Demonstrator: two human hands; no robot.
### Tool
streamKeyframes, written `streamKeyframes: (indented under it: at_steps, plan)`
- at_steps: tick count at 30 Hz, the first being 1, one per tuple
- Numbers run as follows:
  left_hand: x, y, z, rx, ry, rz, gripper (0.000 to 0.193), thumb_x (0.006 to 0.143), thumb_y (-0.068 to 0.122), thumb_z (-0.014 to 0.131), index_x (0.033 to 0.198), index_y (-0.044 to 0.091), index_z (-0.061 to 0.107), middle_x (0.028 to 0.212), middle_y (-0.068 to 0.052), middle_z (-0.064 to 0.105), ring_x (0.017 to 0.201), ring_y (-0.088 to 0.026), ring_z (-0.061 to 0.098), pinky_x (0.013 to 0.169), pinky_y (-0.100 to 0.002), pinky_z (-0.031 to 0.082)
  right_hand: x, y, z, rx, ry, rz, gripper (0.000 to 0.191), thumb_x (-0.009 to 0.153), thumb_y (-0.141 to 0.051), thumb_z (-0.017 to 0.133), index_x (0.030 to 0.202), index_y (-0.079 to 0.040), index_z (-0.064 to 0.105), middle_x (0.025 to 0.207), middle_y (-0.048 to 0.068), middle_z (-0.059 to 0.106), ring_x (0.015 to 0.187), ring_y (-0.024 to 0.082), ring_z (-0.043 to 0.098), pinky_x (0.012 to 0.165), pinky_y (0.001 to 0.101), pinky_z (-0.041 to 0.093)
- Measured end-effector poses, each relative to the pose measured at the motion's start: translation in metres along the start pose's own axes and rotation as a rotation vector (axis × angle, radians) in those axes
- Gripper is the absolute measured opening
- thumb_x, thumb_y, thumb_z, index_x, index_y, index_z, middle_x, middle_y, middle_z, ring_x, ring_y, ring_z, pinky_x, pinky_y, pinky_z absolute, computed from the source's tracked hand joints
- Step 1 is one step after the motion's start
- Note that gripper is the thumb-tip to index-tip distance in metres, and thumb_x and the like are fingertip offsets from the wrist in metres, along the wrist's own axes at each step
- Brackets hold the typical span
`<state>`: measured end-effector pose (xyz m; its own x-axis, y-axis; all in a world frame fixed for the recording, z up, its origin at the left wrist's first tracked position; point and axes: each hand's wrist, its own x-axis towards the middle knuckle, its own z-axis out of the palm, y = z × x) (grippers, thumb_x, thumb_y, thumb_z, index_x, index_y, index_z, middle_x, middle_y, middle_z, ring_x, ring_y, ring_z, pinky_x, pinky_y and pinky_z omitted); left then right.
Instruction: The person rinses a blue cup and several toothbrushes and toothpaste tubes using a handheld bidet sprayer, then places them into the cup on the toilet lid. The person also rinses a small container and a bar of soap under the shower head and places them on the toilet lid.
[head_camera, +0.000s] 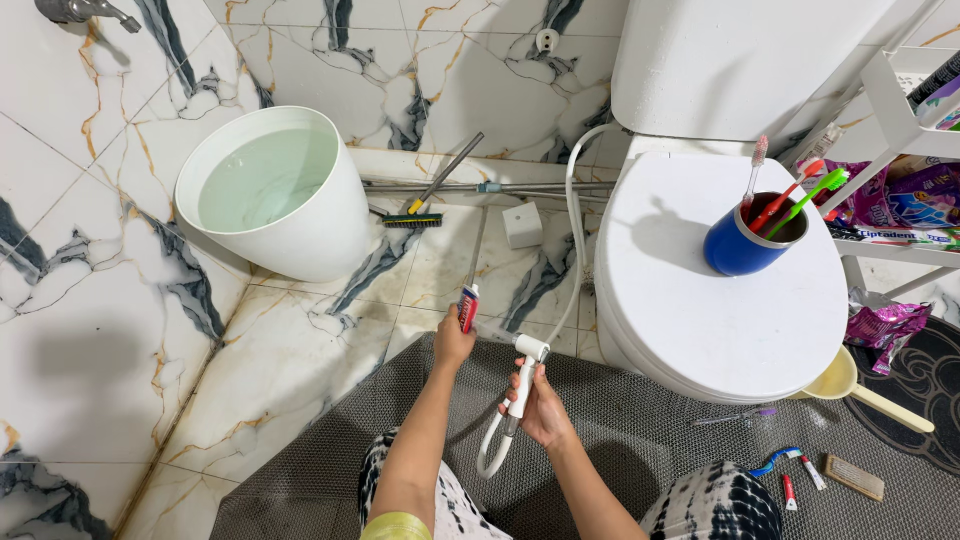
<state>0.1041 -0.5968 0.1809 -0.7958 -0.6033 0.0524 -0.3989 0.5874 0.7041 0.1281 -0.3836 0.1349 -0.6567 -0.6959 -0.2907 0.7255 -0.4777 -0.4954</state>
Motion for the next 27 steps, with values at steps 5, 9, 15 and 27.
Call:
streamKeyframes:
  at_steps: [5,9,15,27]
  plan:
    - [0.008,0.002,0.002,-0.285,0.052,-0.101,0.039,0.080,0.007,0.079,0.111,0.004,0.056,0.091,-0.019,0.073,0.082,-0.037,0.072,0.071,-0.047,0.057,-0.004,0.010,0.000,-0.007,0.017,0.036,0.049,0.102,-0.055,0.035,0.126,-0.016,0.052,0.089,0.003,0.055,0.075,0.017,0.055,0.074,0.0464,0.057]
    - [0.013,0.007,0.000,-0.631,-0.060,-0.275,0.039,0.079,0.005,0.078,0.107,0.004,0.051,0.085,-0.011,0.070,0.067,-0.021,0.073,0.056,-0.038,0.055,-0.010,0.020,-0.002,0.001,0.005,0.057,0.048,0.102,-0.055,0.037,0.126,-0.016,0.052,0.089,0.002,0.055,0.074,0.017,0.055,0.074,0.0459,0.057]
    - [0.014,0.009,0.000,-0.602,-0.126,-0.199,0.032,0.088,0.016,0.076,0.109,0.004,0.055,0.081,-0.011,0.069,0.066,-0.024,0.069,0.056,-0.037,0.054,-0.011,0.026,0.000,-0.025,0.032,0.088,0.049,0.101,-0.055,0.037,0.127,-0.017,0.053,0.087,0.002,0.055,0.074,0.017,0.054,0.074,0.0453,0.057]
    - [-0.002,-0.016,-0.018,0.223,-0.300,0.208,0.052,0.074,0.008,0.075,0.122,0.012,0.054,0.114,-0.013,0.070,0.106,-0.040,0.067,0.086,-0.051,0.053,0.026,0.000,0.019,-0.048,0.098,0.013,0.049,0.104,-0.056,0.031,0.126,-0.018,0.051,0.085,0.001,0.053,0.071,0.016,0.054,0.073,0.0449,0.056]
